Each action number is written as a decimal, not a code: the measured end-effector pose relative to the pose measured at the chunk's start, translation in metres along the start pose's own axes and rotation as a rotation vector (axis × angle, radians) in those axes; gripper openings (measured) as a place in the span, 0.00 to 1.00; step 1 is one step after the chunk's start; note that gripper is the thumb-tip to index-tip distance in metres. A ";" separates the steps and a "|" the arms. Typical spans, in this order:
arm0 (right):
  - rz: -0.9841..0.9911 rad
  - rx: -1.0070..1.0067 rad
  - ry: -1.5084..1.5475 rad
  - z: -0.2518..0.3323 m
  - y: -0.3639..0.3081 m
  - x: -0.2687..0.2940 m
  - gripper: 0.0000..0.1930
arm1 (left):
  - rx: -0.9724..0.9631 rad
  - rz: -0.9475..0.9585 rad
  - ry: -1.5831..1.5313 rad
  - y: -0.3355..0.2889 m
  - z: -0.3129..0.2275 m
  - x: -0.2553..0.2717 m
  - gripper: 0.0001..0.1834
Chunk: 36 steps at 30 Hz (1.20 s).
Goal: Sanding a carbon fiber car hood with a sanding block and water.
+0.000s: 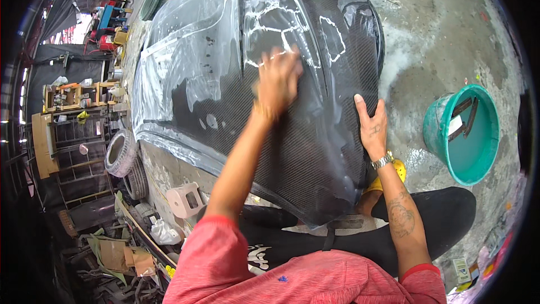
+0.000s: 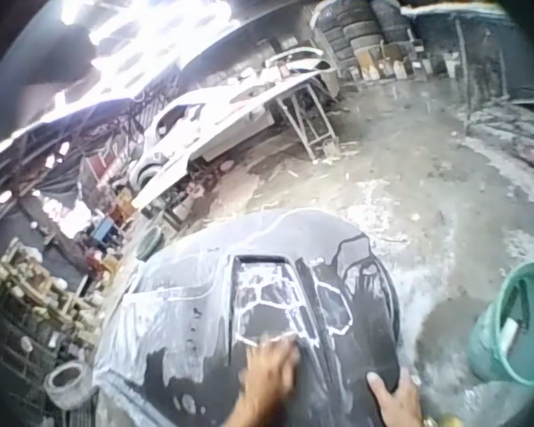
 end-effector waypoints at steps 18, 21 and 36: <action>0.047 0.011 0.015 -0.014 0.018 -0.020 0.40 | 0.280 -0.069 0.026 0.059 0.063 -0.002 0.19; 0.106 -0.031 0.014 -0.012 0.021 -0.017 0.41 | 0.259 -0.131 0.017 0.038 0.063 -0.006 0.20; 0.035 0.035 0.005 -0.032 0.013 -0.024 0.41 | 0.396 -0.210 0.374 0.068 0.073 -0.024 0.20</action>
Point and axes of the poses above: each hand's wrist, its own y-axis towards the middle knuckle, its own x-axis out of the back of the hand, z = x × y, the point moved 2 cm from there along y, towards the middle knuckle, and after that the axes turned 15 degrees about x, right-handed, at the moved point
